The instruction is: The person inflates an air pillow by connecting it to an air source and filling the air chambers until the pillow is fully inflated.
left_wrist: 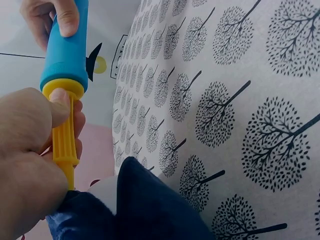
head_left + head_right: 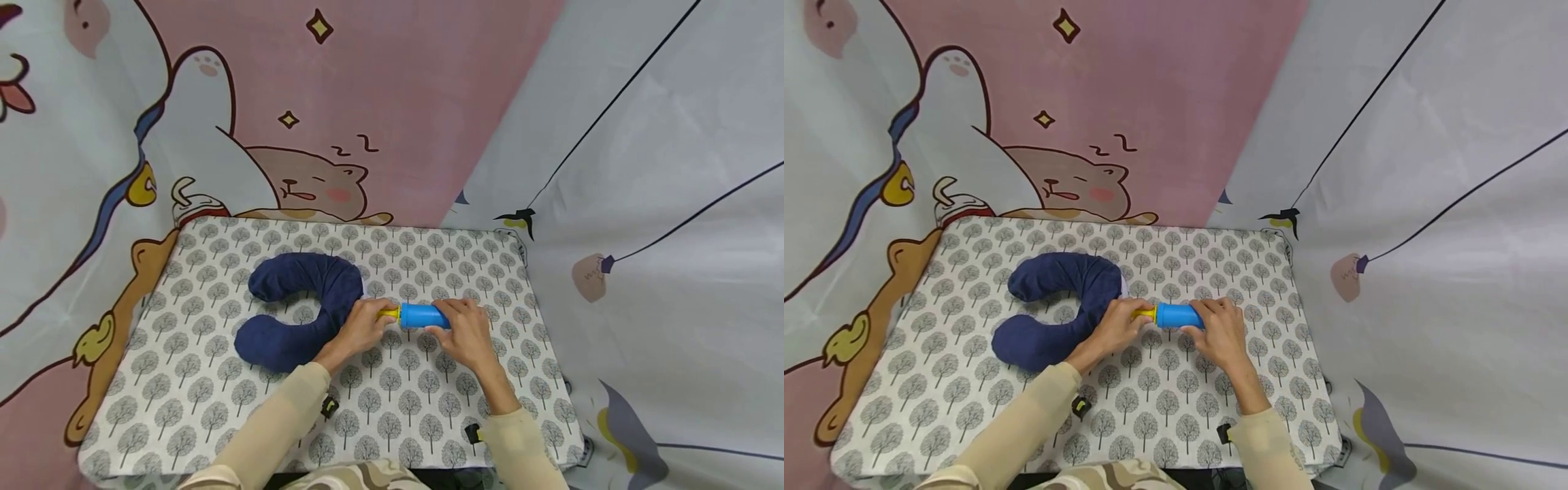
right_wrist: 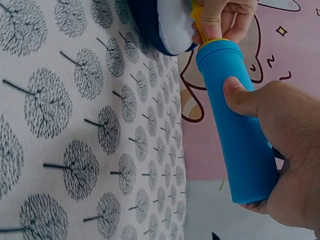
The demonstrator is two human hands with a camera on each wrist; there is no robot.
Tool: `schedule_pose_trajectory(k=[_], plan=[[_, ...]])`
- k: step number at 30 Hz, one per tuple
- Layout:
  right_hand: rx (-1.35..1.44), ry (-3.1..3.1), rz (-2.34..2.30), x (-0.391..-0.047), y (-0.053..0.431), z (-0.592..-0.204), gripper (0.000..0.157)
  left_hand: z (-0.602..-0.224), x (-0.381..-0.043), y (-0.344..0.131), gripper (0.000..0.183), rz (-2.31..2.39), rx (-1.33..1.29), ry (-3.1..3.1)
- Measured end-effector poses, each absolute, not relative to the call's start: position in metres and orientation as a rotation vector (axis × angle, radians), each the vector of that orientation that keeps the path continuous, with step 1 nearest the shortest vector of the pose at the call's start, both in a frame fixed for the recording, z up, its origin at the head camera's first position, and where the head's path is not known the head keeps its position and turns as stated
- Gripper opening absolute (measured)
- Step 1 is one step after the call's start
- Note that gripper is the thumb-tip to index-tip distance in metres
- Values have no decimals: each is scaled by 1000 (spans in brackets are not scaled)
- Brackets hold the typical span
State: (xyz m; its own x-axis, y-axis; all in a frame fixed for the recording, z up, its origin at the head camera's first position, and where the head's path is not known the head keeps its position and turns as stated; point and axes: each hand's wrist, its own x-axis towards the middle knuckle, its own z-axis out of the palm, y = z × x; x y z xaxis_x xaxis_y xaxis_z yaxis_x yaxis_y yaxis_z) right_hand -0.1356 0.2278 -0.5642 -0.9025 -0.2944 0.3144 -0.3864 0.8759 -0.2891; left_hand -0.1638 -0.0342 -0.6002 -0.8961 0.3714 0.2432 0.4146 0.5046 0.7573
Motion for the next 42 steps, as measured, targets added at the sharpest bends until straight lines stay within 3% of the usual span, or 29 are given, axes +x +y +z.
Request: schedule_pose_trajectory(k=[16,42], plan=[[686,-2883,261,-139,229,-557,67,-606,-165,-41,19,-1351,-766,-2632],[931,-2953,370,-159,201,-569,68,-596,-170,-46,19,-1399,-842,-2789]])
